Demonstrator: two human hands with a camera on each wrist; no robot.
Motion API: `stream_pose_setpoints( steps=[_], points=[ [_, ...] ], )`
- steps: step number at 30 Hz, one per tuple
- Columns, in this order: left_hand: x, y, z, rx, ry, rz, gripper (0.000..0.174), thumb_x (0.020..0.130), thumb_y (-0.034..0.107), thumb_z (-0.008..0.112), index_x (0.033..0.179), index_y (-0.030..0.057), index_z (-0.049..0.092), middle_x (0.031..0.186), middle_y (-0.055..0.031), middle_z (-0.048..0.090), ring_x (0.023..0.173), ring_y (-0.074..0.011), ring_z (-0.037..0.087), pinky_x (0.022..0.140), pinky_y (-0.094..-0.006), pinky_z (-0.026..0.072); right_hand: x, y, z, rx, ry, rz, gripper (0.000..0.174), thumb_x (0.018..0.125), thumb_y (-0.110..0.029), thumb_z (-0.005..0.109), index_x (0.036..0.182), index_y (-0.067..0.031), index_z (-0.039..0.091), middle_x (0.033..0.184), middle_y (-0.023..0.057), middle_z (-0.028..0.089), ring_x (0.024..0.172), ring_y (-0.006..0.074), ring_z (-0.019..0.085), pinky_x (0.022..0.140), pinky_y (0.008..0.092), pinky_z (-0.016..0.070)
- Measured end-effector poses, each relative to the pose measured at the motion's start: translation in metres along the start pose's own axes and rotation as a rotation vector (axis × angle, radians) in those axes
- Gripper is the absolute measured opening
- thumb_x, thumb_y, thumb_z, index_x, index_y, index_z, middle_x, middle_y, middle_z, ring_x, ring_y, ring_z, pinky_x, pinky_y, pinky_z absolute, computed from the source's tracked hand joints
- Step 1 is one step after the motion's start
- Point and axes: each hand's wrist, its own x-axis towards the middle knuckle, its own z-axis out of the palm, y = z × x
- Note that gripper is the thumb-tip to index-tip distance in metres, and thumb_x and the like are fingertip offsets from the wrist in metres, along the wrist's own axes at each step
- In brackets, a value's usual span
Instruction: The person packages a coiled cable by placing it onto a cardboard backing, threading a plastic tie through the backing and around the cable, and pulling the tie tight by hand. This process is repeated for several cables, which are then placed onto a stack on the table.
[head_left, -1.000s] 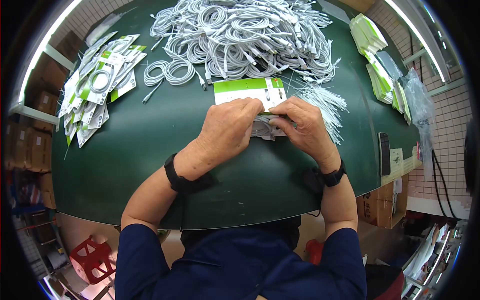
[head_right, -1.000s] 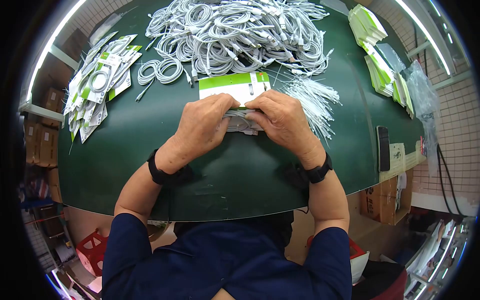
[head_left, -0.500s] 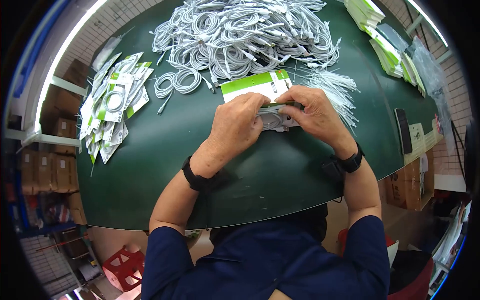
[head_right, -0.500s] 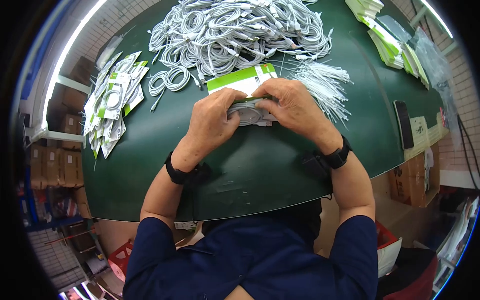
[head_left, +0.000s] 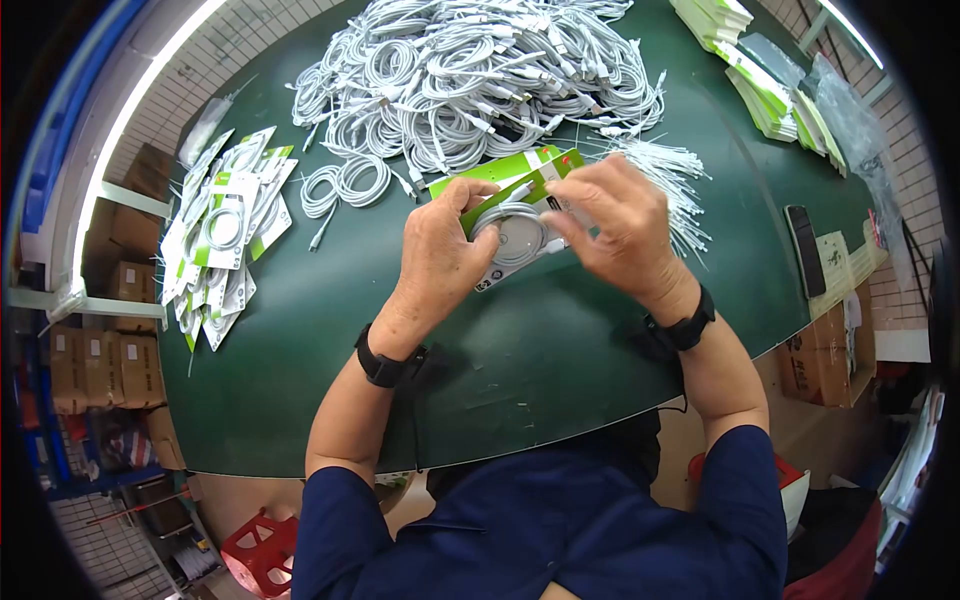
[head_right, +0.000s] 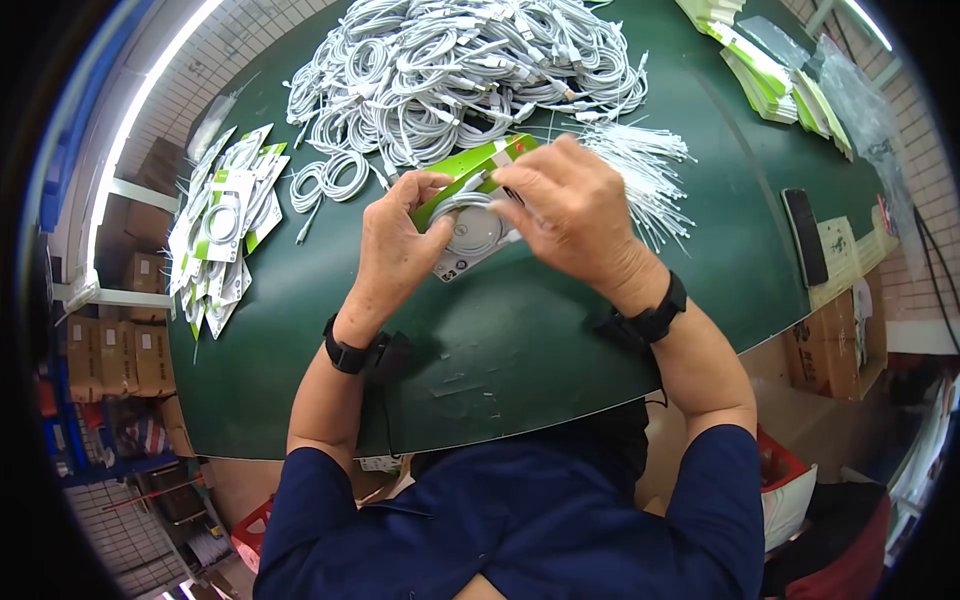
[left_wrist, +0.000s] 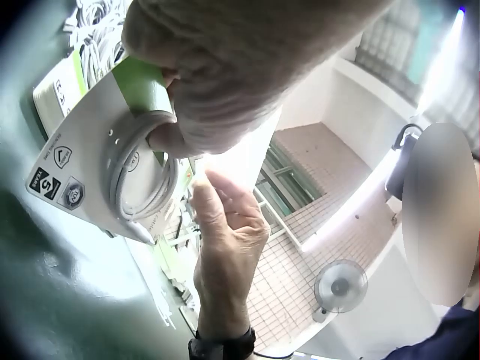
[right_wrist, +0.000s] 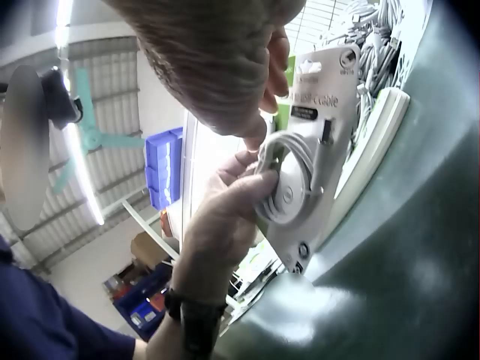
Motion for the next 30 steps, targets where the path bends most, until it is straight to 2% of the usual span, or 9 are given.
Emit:
stream_pose_setpoints(
  steps=[3, 10, 13, 16, 19, 22, 25, 26, 30],
  points=[
    [-0.004, 0.0, 0.005, -0.047, -0.007, 0.01, 0.036, 0.082, -0.003, 0.071, 0.118, -0.0043, 0.069, 0.104, -0.0172, 0.078, 0.098, -0.022, 0.077, 0.09, -0.0327, 0.0585, -0.015, -0.007, 0.018, -0.012, -0.12, 0.034, 0.03, 0.076, -0.012, 0.087, 0.103, -0.0077, 0.073, 0.092, 0.0073, 0.07, 0.086, 0.029, 0.068, 0.073, 0.041, 0.0558],
    [-0.008, 0.004, 0.01, -0.043, 0.003, 0.068, 0.032, 0.081, -0.003, 0.071, 0.113, -0.0047, 0.071, 0.106, -0.022, 0.078, 0.099, -0.0312, 0.078, 0.089, -0.0361, 0.0609, -0.025, -0.011, 0.032, 0.216, -0.102, 0.308, 0.02, 0.081, -0.001, 0.081, 0.098, -0.0042, 0.071, 0.091, 0.0114, 0.069, 0.08, 0.0317, 0.07, 0.07, 0.0407, 0.057],
    [-0.009, 0.001, 0.013, -0.022, 0.013, 0.079, 0.031, 0.081, -0.003, 0.071, 0.113, -0.0037, 0.071, 0.106, -0.0221, 0.077, 0.098, -0.0345, 0.077, 0.087, -0.0383, 0.0611, -0.027, -0.013, 0.035, 0.221, -0.098, 0.316, 0.023, 0.081, 0.002, 0.08, 0.101, -0.0036, 0.071, 0.092, 0.0121, 0.068, 0.079, 0.0316, 0.07, 0.069, 0.0399, 0.0568],
    [-0.009, -0.002, 0.015, 0.002, 0.034, 0.095, 0.031, 0.081, -0.001, 0.072, 0.112, -0.0021, 0.072, 0.105, -0.021, 0.077, 0.096, -0.0364, 0.076, 0.085, -0.0404, 0.0605, -0.028, -0.012, 0.037, 0.189, -0.089, 0.285, 0.026, 0.082, 0.003, 0.08, 0.105, -0.0031, 0.071, 0.094, 0.0127, 0.069, 0.079, 0.0323, 0.07, 0.069, 0.0398, 0.0566],
    [-0.007, 0.0, 0.009, 0.057, 0.041, 0.134, 0.03, 0.081, 0.001, 0.073, 0.111, -0.0003, 0.072, 0.102, -0.02, 0.076, 0.095, -0.038, 0.074, 0.083, -0.0425, 0.0595, -0.025, -0.014, 0.038, 0.123, -0.08, 0.183, 0.032, 0.08, 0.003, 0.08, 0.109, -0.0043, 0.071, 0.101, 0.0128, 0.07, 0.088, 0.0323, 0.07, 0.072, 0.04, 0.0567],
    [-0.007, 0.003, 0.006, 0.115, -0.016, 0.165, 0.029, 0.08, 0.003, 0.074, 0.109, 0.001, 0.07, 0.099, -0.0199, 0.074, 0.092, -0.0394, 0.073, 0.081, -0.0444, 0.0587, -0.01, -0.024, 0.021, -0.075, -0.066, -0.033, 0.042, 0.078, 0.003, 0.08, 0.117, -0.0066, 0.07, 0.111, 0.0125, 0.07, 0.099, 0.032, 0.07, 0.08, 0.0411, 0.0565],
    [-0.009, 0.006, 0.009, 0.087, -0.018, 0.208, 0.029, 0.079, 0.004, 0.075, 0.106, 0.0018, 0.068, 0.097, -0.0196, 0.073, 0.092, -0.0397, 0.072, 0.08, -0.0461, 0.0579, 0.0, -0.033, 0.017, -0.066, -0.085, -0.119, 0.053, 0.076, 0.002, 0.08, 0.126, -0.0089, 0.067, 0.12, 0.0128, 0.07, 0.106, 0.0316, 0.068, 0.085, 0.0435, 0.0542],
    [-0.009, 0.007, 0.009, 0.066, -0.009, 0.23, 0.028, 0.078, 0.004, 0.075, 0.106, 0.002, 0.067, 0.096, -0.0194, 0.072, 0.092, -0.0396, 0.071, 0.08, -0.0467, 0.0577, -0.002, -0.033, 0.018, -0.008, -0.113, -0.1, 0.059, 0.077, 0.001, 0.081, 0.132, -0.0091, 0.064, 0.12, 0.0126, 0.071, 0.105, 0.0321, 0.068, 0.086, 0.0447, 0.0527],
    [-0.007, 0.008, 0.006, 0.122, 0.104, 0.384, 0.033, 0.075, 0.005, 0.079, 0.106, 0.0028, 0.066, 0.094, -0.017, 0.071, 0.09, -0.0387, 0.069, 0.079, -0.046, 0.0564, 0.0, -0.027, 0.011, 0.093, -0.165, -0.083, 0.058, 0.078, 0.0, 0.082, 0.133, -0.0091, 0.063, 0.116, 0.0112, 0.072, 0.1, 0.0323, 0.069, 0.084, 0.0439, 0.0529]
  ],
)
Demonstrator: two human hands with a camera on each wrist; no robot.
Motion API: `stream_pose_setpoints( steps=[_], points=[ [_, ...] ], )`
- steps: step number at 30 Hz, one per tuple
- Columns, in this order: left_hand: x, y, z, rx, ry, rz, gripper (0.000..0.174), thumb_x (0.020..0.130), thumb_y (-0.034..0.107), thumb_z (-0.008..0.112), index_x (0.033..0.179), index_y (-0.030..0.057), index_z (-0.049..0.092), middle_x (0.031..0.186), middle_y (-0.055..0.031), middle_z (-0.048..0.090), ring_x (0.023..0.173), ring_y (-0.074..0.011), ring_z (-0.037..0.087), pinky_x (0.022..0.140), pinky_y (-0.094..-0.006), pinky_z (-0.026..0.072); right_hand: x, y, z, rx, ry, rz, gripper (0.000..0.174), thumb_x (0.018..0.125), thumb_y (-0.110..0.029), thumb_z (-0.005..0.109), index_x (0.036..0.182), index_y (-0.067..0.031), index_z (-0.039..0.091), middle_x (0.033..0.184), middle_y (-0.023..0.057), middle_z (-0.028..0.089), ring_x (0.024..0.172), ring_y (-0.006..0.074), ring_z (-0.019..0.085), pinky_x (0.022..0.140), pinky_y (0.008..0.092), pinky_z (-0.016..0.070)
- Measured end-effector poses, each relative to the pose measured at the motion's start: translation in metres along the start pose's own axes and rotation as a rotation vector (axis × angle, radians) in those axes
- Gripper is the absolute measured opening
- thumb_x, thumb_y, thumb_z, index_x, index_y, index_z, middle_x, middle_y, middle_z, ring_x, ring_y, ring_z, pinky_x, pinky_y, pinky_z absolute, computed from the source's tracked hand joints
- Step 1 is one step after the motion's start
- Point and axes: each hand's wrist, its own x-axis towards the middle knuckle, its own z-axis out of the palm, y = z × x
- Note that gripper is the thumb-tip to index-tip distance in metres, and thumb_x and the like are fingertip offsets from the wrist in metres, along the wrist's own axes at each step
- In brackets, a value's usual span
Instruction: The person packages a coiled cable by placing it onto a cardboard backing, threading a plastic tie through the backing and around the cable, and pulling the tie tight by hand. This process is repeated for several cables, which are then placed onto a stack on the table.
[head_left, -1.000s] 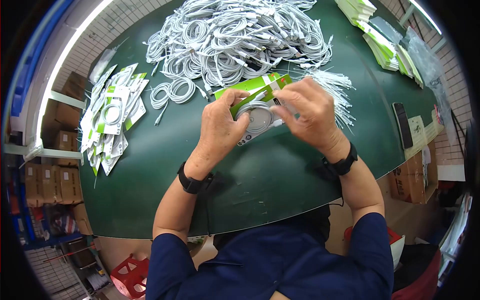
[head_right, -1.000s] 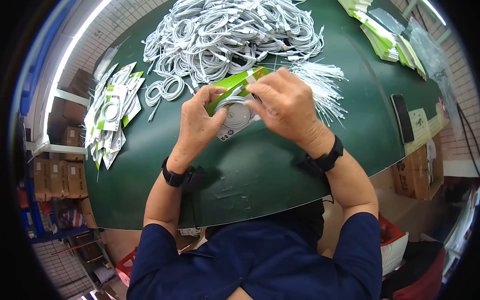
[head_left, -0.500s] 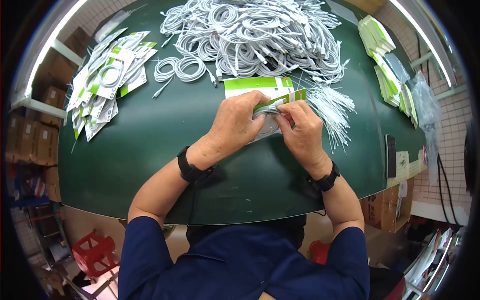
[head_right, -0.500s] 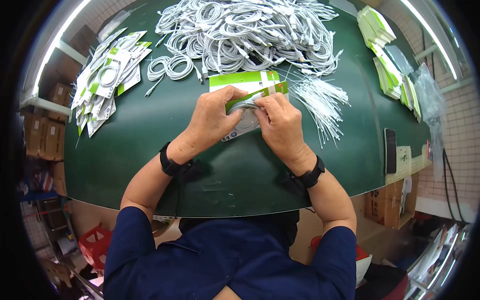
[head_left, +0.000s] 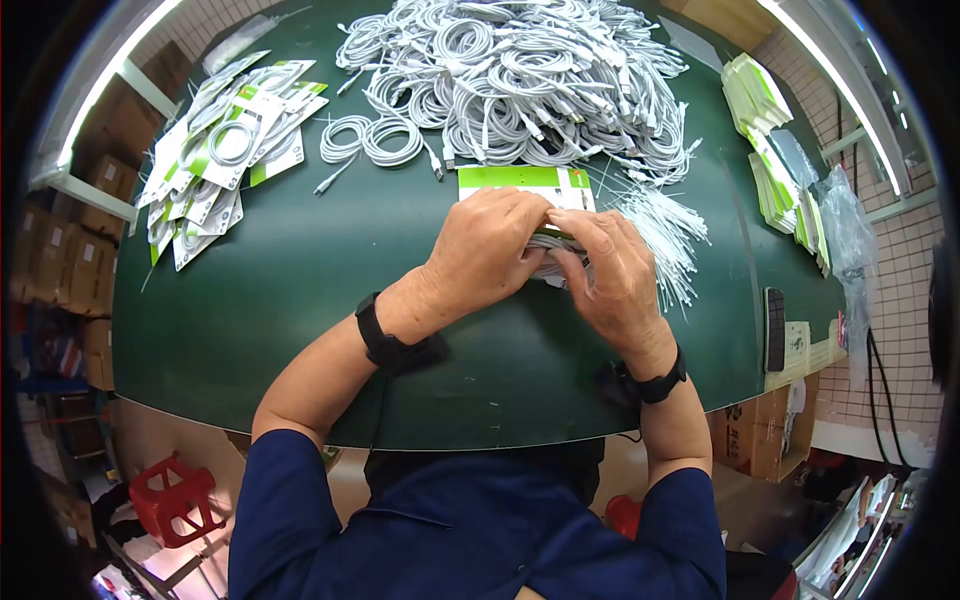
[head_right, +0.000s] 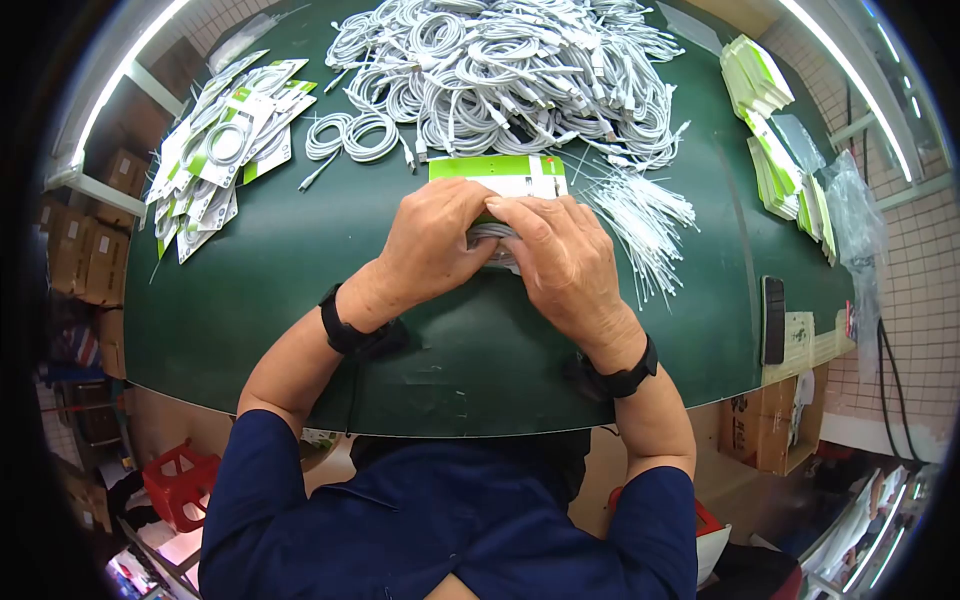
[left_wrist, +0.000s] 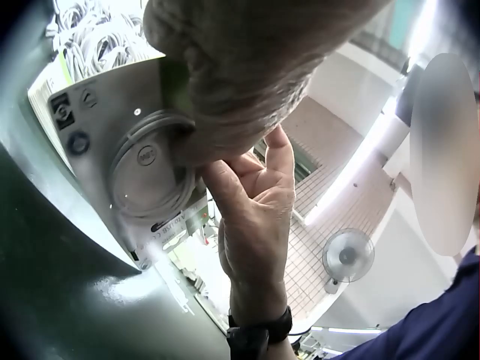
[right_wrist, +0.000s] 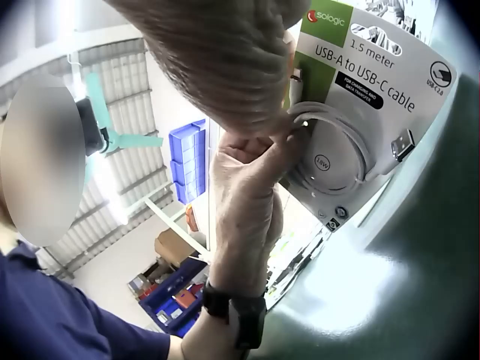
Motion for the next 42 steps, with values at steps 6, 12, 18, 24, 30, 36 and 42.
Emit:
stream_pose_setpoints(
  steps=[6, 12, 18, 24, 30, 36, 42],
  points=[
    [0.007, 0.006, -0.004, 0.071, 0.227, 0.113, 0.054, 0.068, 0.003, 0.087, 0.117, 0.0054, 0.065, 0.106, -0.0129, 0.068, 0.095, -0.0351, 0.066, 0.08, -0.0439, 0.0564, -0.004, -0.001, -0.001, 0.184, 0.046, 0.221, 0.053, 0.084, 0.001, 0.079, 0.134, -0.006, 0.061, 0.112, 0.0136, 0.073, 0.099, 0.0339, 0.072, 0.084, 0.0434, 0.0575],
    [0.012, 0.017, 0.0, -0.018, 0.31, -0.088, 0.059, 0.073, 0.001, 0.088, 0.127, 0.0063, 0.064, 0.121, -0.0138, 0.066, 0.109, -0.0355, 0.066, 0.089, -0.0439, 0.0569, -0.012, 0.006, 0.009, 0.655, 0.159, 0.551, 0.051, 0.095, 0.005, 0.069, 0.143, -0.0022, 0.053, 0.113, 0.0155, 0.074, 0.107, 0.021, 0.074, 0.093, 0.035, 0.0589],
    [0.005, 0.002, 0.012, 0.063, 0.397, -0.091, 0.047, 0.079, 0.002, 0.087, 0.122, 0.0107, 0.07, 0.135, -0.0182, 0.056, 0.123, -0.0337, 0.059, 0.099, -0.041, 0.0533, -0.014, 0.003, 0.018, 0.693, 0.254, 0.547, 0.051, 0.095, 0.005, 0.067, 0.145, -0.0045, 0.055, 0.112, 0.0143, 0.071, 0.099, 0.02, 0.072, 0.088, 0.0343, 0.0575],
    [0.008, 0.007, 0.024, -0.174, 0.321, -0.201, 0.039, 0.084, 0.001, 0.084, 0.119, 0.0154, 0.076, 0.14, -0.0184, 0.049, 0.125, -0.0329, 0.055, 0.102, -0.0404, 0.0513, -0.016, 0.01, 0.021, 0.522, 0.298, 0.427, 0.042, 0.094, 0.004, 0.068, 0.135, -0.0045, 0.065, 0.115, 0.0156, 0.07, 0.099, 0.0281, 0.071, 0.085, 0.0378, 0.055],
    [0.007, 0.002, 0.032, -0.104, 0.337, -0.177, 0.029, 0.087, -0.002, 0.08, 0.114, 0.0089, 0.073, 0.138, -0.0179, 0.048, 0.123, -0.033, 0.056, 0.101, -0.0411, 0.0512, -0.012, 0.006, 0.011, 0.409, 0.235, 0.455, 0.037, 0.094, 0.002, 0.069, 0.13, -0.0051, 0.069, 0.115, 0.0156, 0.071, 0.1, 0.031, 0.071, 0.086, 0.0395, 0.0558],
    [0.005, 0.004, 0.038, -0.011, 0.352, -0.092, 0.023, 0.091, 0.002, 0.08, 0.112, 0.0076, 0.073, 0.134, -0.016, 0.05, 0.12, -0.0312, 0.058, 0.099, -0.0401, 0.0525, -0.017, 0.017, 0.02, 0.194, 0.304, 0.3, 0.033, 0.093, -0.003, 0.073, 0.126, -0.0066, 0.07, 0.113, 0.015, 0.071, 0.09, 0.032, 0.074, 0.075, 0.0395, 0.0598],
    [0.005, 0.0, 0.044, -0.026, 0.299, -0.067, 0.028, 0.084, 0.0, 0.085, 0.109, 0.0052, 0.074, 0.133, -0.0158, 0.051, 0.118, -0.0311, 0.058, 0.097, -0.04, 0.0528, -0.018, 0.019, 0.024, -0.164, 0.268, 0.225, 0.036, 0.094, -0.006, 0.071, 0.13, -0.0094, 0.063, 0.121, 0.023, 0.065, 0.082, 0.0356, 0.075, 0.062, 0.0408, 0.0625]
  ],
)
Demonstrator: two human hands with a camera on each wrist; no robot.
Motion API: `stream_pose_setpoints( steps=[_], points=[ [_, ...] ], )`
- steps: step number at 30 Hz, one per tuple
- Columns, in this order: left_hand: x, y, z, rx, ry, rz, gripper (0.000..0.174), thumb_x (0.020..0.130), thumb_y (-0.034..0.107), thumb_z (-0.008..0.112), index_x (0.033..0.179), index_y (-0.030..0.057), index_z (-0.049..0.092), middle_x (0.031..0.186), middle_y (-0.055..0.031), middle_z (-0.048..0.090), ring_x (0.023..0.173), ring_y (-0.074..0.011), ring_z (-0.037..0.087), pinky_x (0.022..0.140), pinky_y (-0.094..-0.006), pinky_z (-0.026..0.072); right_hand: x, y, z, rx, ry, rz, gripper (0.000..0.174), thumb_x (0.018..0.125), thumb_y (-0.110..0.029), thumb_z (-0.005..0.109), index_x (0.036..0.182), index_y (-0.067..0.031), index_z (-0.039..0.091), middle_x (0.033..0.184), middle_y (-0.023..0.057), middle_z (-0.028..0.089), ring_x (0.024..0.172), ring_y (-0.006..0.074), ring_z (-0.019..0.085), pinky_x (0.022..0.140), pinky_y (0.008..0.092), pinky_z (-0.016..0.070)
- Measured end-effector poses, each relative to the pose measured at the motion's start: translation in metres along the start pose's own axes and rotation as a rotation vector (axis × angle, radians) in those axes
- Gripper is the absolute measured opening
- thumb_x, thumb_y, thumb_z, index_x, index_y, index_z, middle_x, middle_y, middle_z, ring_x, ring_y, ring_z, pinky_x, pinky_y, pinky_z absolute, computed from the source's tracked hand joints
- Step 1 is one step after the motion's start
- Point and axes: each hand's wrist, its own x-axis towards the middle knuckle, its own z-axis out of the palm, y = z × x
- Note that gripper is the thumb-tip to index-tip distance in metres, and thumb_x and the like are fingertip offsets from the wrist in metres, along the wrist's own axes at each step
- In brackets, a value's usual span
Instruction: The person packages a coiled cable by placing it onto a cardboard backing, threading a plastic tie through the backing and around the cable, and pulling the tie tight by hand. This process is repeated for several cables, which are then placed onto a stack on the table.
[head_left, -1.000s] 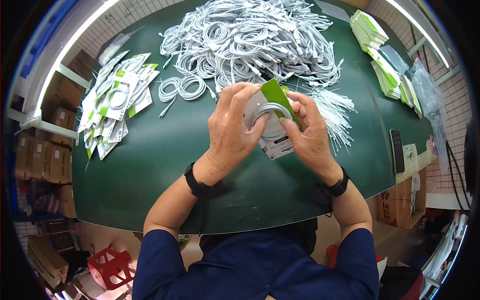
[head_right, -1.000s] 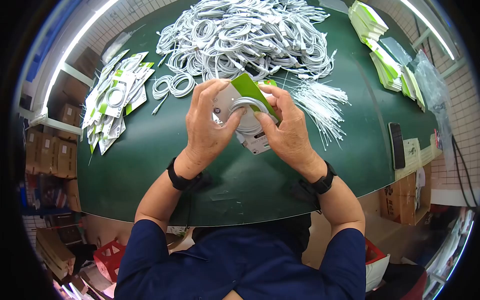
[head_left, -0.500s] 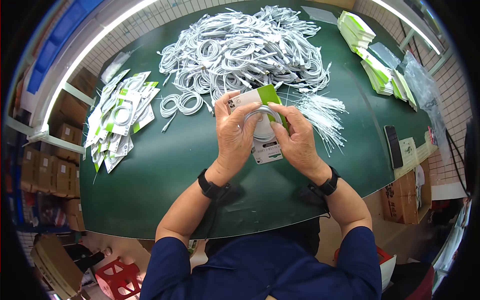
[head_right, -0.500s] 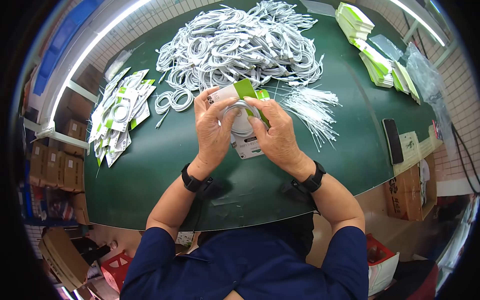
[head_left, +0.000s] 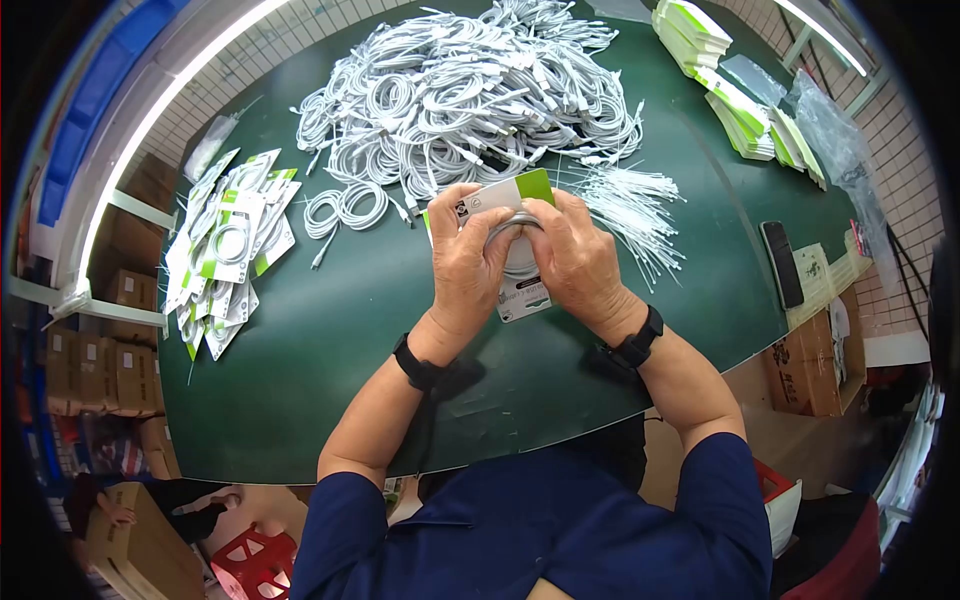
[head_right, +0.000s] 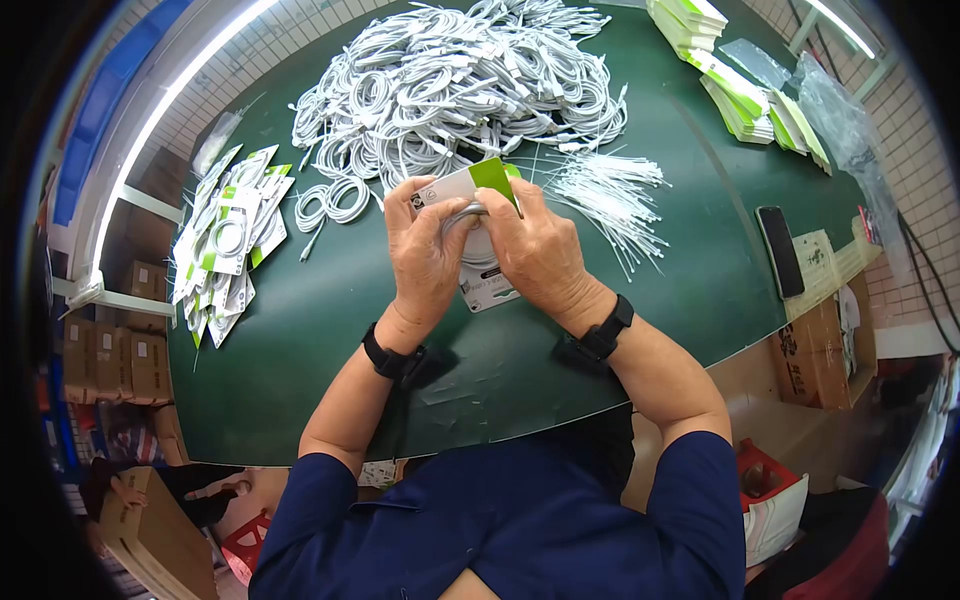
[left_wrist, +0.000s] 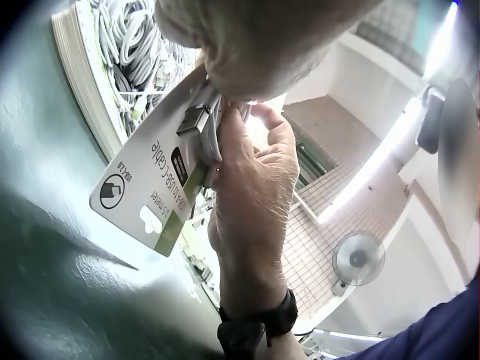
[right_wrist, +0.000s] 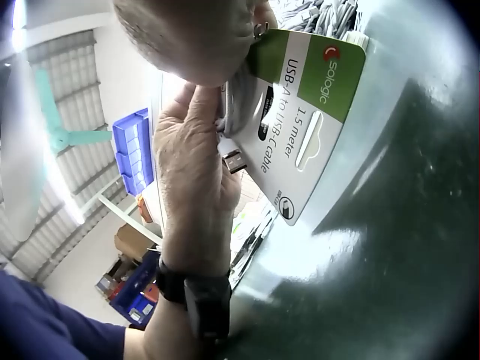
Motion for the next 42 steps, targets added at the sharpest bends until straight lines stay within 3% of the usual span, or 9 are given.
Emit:
stream_pose_setpoints(
  steps=[9, 13, 16, 20, 23, 26, 29, 35, 42],
  points=[
    [0.005, 0.007, -0.002, 0.008, -0.01, 0.033, 0.03, 0.079, -0.001, 0.087, 0.106, 0.0049, 0.075, 0.128, -0.0175, 0.055, 0.116, -0.0336, 0.059, 0.095, -0.0407, 0.0528, -0.001, -0.006, -0.002, -0.01, -0.094, 0.091, 0.026, 0.097, -0.002, 0.067, 0.122, -0.0056, 0.062, 0.115, 0.0191, 0.068, 0.083, 0.0391, 0.073, 0.065, 0.0462, 0.061],
    [0.006, 0.002, -0.004, -0.027, -0.016, -0.004, 0.029, 0.08, -0.001, 0.087, 0.106, 0.0052, 0.075, 0.13, -0.0171, 0.056, 0.116, -0.0332, 0.06, 0.096, -0.0418, 0.0531, 0.002, 0.008, 0.008, 0.246, 0.051, 0.06, 0.026, 0.092, -0.001, 0.073, 0.116, -0.0064, 0.066, 0.106, 0.0161, 0.067, 0.079, 0.0344, 0.072, 0.065, 0.0416, 0.0586],
    [0.008, 0.002, -0.013, -0.001, -0.01, 0.0, 0.04, 0.082, -0.001, 0.086, 0.118, 0.0021, 0.071, 0.131, -0.0162, 0.056, 0.124, -0.0283, 0.059, 0.094, -0.0374, 0.0555, 0.002, 0.003, 0.001, 0.427, -0.001, 0.226, 0.025, 0.091, -0.002, 0.077, 0.114, -0.0058, 0.068, 0.102, 0.013, 0.069, 0.08, 0.0282, 0.072, 0.068, 0.0374, 0.0566],
    [0.012, 0.025, -0.013, -0.591, 0.109, -0.476, 0.058, 0.088, 0.0, 0.082, 0.137, -0.0062, 0.054, 0.128, -0.014, 0.061, 0.118, -0.0185, 0.061, 0.091, -0.0288, 0.0591, 0.005, -0.002, -0.006, 0.456, 0.028, 0.241, 0.023, 0.092, -0.005, 0.079, 0.112, -0.0061, 0.07, 0.102, 0.011, 0.07, 0.081, 0.0225, 0.072, 0.067, 0.033, 0.0559],
    [0.02, 0.021, -0.033, -0.754, -0.146, -0.742, 0.05, 0.09, 0.004, 0.082, 0.133, -0.0057, 0.058, 0.113, -0.0116, 0.07, 0.096, -0.0153, 0.07, 0.084, -0.0284, 0.0603, 0.005, 0.0, -0.007, 0.458, 0.01, 0.226, 0.024, 0.091, -0.006, 0.08, 0.113, -0.0063, 0.07, 0.102, 0.0105, 0.07, 0.082, 0.0218, 0.072, 0.067, 0.0326, 0.0563],
    [0.016, 0.007, -0.039, -0.723, -0.254, -0.781, 0.042, 0.096, 0.015, 0.08, 0.129, -0.003, 0.062, 0.098, -0.006, 0.074, 0.082, -0.0097, 0.072, 0.068, -0.024, 0.0598, 0.004, 0.0, -0.008, 0.451, -0.006, 0.199, 0.024, 0.091, -0.006, 0.081, 0.113, -0.0063, 0.071, 0.102, 0.0107, 0.071, 0.083, 0.023, 0.072, 0.068, 0.0335, 0.0568],
    [0.019, 0.0, -0.049, -0.596, -0.39, -0.856, 0.038, 0.096, 0.015, 0.08, 0.125, -0.0034, 0.064, 0.102, -0.009, 0.074, 0.081, -0.0103, 0.073, 0.059, -0.0206, 0.0567, 0.003, 0.001, -0.006, 0.431, -0.009, 0.18, 0.024, 0.09, -0.006, 0.081, 0.111, -0.0063, 0.072, 0.102, 0.0109, 0.071, 0.085, 0.0246, 0.072, 0.07, 0.0349, 0.0573],
    [0.017, 0.018, -0.038, -0.96, -0.192, -0.989, 0.033, 0.099, 0.008, 0.073, 0.125, -0.0073, 0.06, 0.11, -0.015, 0.073, 0.091, -0.0176, 0.074, 0.063, -0.0269, 0.0662, 0.003, 0.0, -0.004, 0.422, -0.026, 0.186, 0.021, 0.089, -0.005, 0.081, 0.108, -0.0056, 0.073, 0.1, 0.0108, 0.071, 0.088, 0.026, 0.073, 0.071, 0.0358, 0.0575],
    [0.021, 0.015, -0.04, -0.893, -0.249, -0.857, 0.038, 0.101, 0.008, 0.071, 0.132, -0.0088, 0.056, 0.121, -0.0177, 0.072, 0.098, -0.0216, 0.075, 0.07, -0.0294, 0.0681, 0.017, 0.016, -0.023, 0.532, -0.076, 0.266, 0.016, 0.095, -0.007, 0.078, 0.107, -0.0024, 0.07, 0.092, 0.0088, 0.073, 0.076, 0.017, 0.071, 0.065, 0.0315, 0.0561]
  ],
)
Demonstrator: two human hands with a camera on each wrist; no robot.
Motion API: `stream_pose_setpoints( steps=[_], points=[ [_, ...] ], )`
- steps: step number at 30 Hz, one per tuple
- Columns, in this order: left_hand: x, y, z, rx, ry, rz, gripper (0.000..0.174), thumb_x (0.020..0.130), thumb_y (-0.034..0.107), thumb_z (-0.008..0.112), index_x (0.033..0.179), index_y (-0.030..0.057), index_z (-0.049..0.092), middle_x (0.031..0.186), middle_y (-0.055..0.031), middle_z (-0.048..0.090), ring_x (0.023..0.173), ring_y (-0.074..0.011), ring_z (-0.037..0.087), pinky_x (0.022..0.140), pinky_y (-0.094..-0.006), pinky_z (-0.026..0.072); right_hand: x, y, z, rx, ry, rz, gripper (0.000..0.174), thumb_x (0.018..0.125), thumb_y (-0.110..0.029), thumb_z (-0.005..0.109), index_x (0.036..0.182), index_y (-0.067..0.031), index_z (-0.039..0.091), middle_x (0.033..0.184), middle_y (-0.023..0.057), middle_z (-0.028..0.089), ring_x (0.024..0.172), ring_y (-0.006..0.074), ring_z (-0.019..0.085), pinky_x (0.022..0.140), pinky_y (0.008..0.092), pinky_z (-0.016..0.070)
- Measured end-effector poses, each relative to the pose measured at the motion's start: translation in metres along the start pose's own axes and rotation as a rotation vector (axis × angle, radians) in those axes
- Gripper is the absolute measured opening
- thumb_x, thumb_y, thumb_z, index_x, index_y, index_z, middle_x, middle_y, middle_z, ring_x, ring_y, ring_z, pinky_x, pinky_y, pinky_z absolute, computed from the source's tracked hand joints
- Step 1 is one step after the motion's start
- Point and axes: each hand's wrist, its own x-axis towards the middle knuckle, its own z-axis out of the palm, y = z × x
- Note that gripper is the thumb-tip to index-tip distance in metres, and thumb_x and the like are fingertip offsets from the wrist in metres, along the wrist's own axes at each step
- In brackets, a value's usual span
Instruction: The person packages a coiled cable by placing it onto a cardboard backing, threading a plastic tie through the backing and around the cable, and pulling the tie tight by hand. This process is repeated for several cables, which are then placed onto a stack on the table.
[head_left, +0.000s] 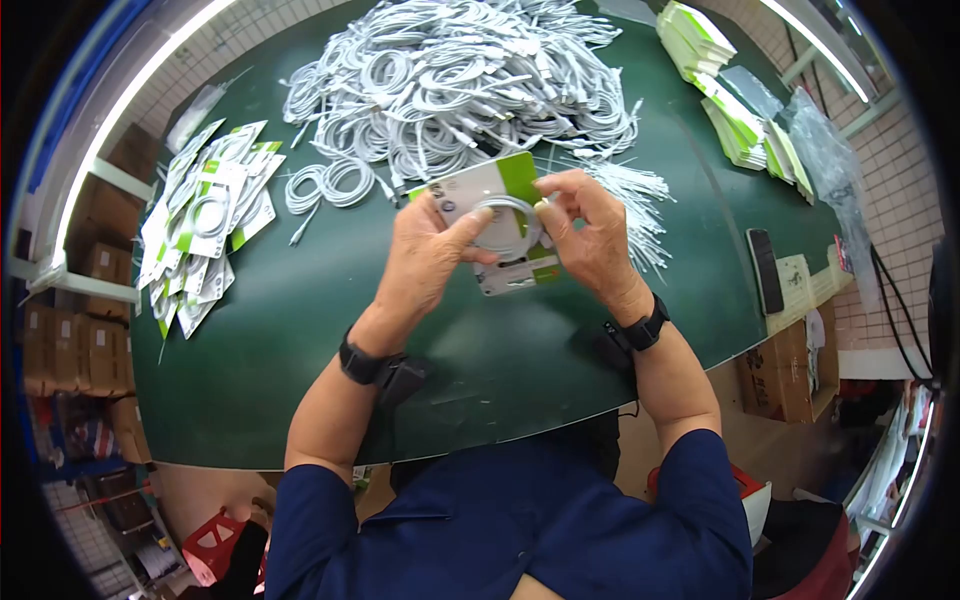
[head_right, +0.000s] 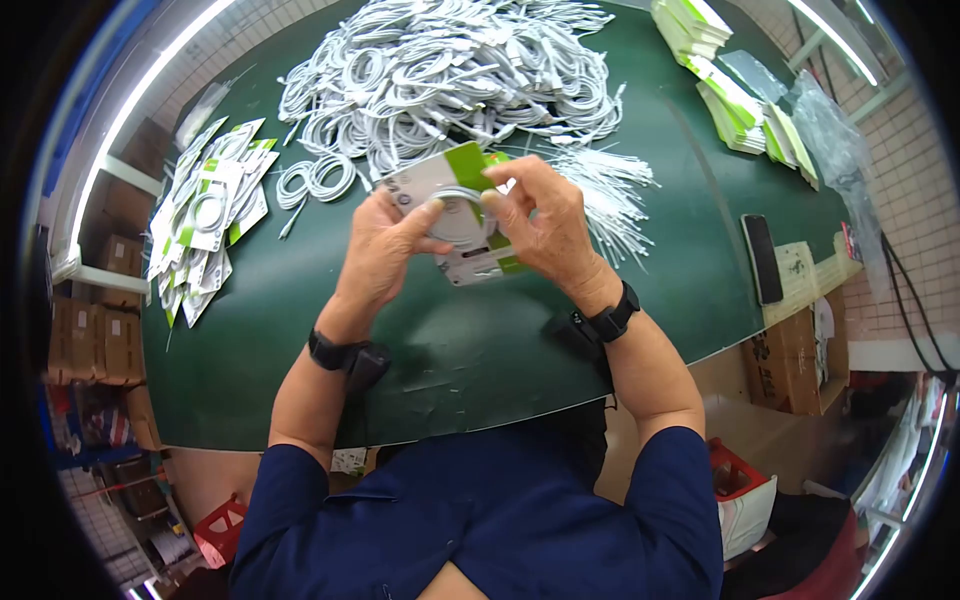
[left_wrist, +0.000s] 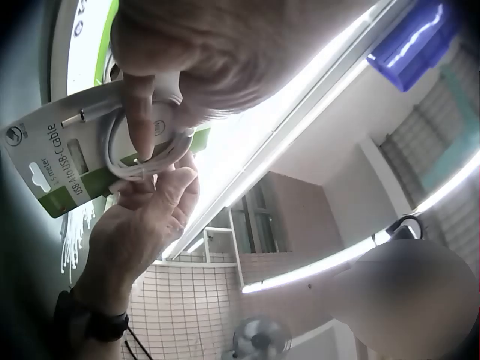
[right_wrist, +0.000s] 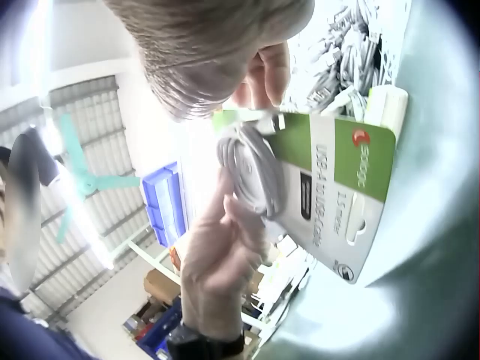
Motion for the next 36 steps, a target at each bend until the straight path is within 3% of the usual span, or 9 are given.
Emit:
stream_pose_setpoints(
  steps=[2, 3, 8, 11, 14, 20, 27, 31, 36],
  points=[
    [-0.001, 0.012, -0.004, 0.026, 0.023, 0.038, 0.036, 0.101, 0.007, 0.07, 0.13, -0.0094, 0.057, 0.117, -0.0177, 0.073, 0.097, -0.0211, 0.075, 0.07, -0.0288, 0.068, 0.008, -0.001, -0.011, 0.097, 0.114, 0.063, 0.014, 0.097, -0.008, 0.074, 0.107, -0.0007, 0.068, 0.084, 0.0076, 0.073, 0.069, 0.0105, 0.068, 0.062, 0.0277, 0.055],
    [-0.001, 0.016, -0.006, 0.042, 0.037, 0.057, 0.034, 0.101, 0.006, 0.07, 0.129, -0.0097, 0.058, 0.114, -0.0177, 0.073, 0.096, -0.0209, 0.075, 0.07, -0.0285, 0.068, 0.014, 0.004, -0.019, 0.09, 0.151, 0.128, 0.012, 0.095, -0.006, 0.075, 0.105, -0.002, 0.07, 0.088, 0.0082, 0.074, 0.071, 0.0123, 0.07, 0.064, 0.0268, 0.0557],
    [0.003, 0.022, -0.007, 0.041, 0.016, 0.201, 0.035, 0.102, 0.006, 0.069, 0.13, -0.0094, 0.055, 0.118, -0.0197, 0.072, 0.099, -0.0237, 0.076, 0.072, -0.0292, 0.0684, 0.015, 0.04, -0.069, -0.781, -0.262, 0.308, 0.022, 0.083, -0.015, 0.083, 0.103, -0.0071, 0.077, 0.099, 0.0117, 0.077, 0.094, 0.0311, 0.075, 0.085, 0.0423, 0.0586],
    [0.004, 0.015, -0.005, 0.044, -0.008, 0.247, 0.032, 0.102, 0.004, 0.068, 0.129, -0.0081, 0.054, 0.119, -0.0199, 0.07, 0.103, -0.0253, 0.075, 0.074, -0.0299, 0.0689, 0.012, 0.044, -0.07, -0.958, -0.389, 0.398, 0.028, 0.081, -0.022, 0.084, 0.105, -0.0093, 0.079, 0.1, 0.0143, 0.077, 0.101, 0.0358, 0.072, 0.09, 0.0472, 0.0561],
    [0.005, 0.015, -0.005, 0.052, -0.041, 0.271, 0.03, 0.102, 0.001, 0.067, 0.127, -0.0067, 0.053, 0.12, -0.0199, 0.069, 0.106, -0.0264, 0.074, 0.077, -0.0318, 0.0691, 0.015, 0.053, -0.07, -0.917, -0.438, 0.467, 0.022, 0.081, -0.021, 0.083, 0.1, -0.0102, 0.08, 0.096, 0.015, 0.076, 0.098, 0.0356, 0.073, 0.086, 0.0473, 0.0563],
    [0.005, 0.013, -0.008, 0.081, -0.075, 0.314, 0.027, 0.101, 0.0, 0.069, 0.123, -0.0042, 0.054, 0.118, -0.0181, 0.069, 0.106, -0.0232, 0.073, 0.084, -0.0343, 0.0679, 0.013, 0.054, -0.066, -0.957, -0.344, 0.36, 0.014, 0.087, -0.023, 0.076, 0.09, -0.0105, 0.082, 0.09, 0.0148, 0.074, 0.094, 0.0351, 0.072, 0.082, 0.0471, 0.0572],
    [0.005, 0.004, -0.005, 0.29, -0.07, 0.396, 0.03, 0.102, 0.004, 0.071, 0.129, -0.0058, 0.062, 0.119, -0.0121, 0.07, 0.102, -0.0156, 0.069, 0.086, -0.0317, 0.0613, 0.011, 0.049, -0.066, -0.935, -0.236, 0.278, 0.018, 0.094, -0.025, 0.072, 0.095, -0.0104, 0.082, 0.09, 0.0147, 0.072, 0.094, 0.0344, 0.072, 0.084, 0.0471, 0.0577],
    [0.004, 0.0, -0.005, 0.444, -0.047, 0.331, 0.023, 0.101, 0.006, 0.073, 0.122, -0.0024, 0.074, 0.117, -0.0112, 0.074, 0.102, -0.0133, 0.07, 0.09, -0.0289, 0.058, 0.013, 0.041, -0.064, -0.839, -0.205, 0.262, 0.016, 0.094, -0.022, 0.073, 0.095, -0.0077, 0.08, 0.091, 0.0157, 0.073, 0.093, 0.0349, 0.072, 0.085, 0.0467, 0.0571],
    [0.003, 0.006, -0.004, 0.666, -0.072, 0.545, 0.03, 0.09, -0.005, 0.076, 0.119, 0.001, 0.078, 0.116, -0.0141, 0.078, 0.109, -0.0231, 0.074, 0.097, -0.0357, 0.0582, 0.019, 0.033, -0.058, -0.419, -0.057, 0.091, 0.009, 0.089, -0.008, 0.078, 0.095, -0.0019, 0.077, 0.094, 0.0158, 0.075, 0.083, 0.0306, 0.072, 0.075, 0.0401, 0.0568]
  ],
)
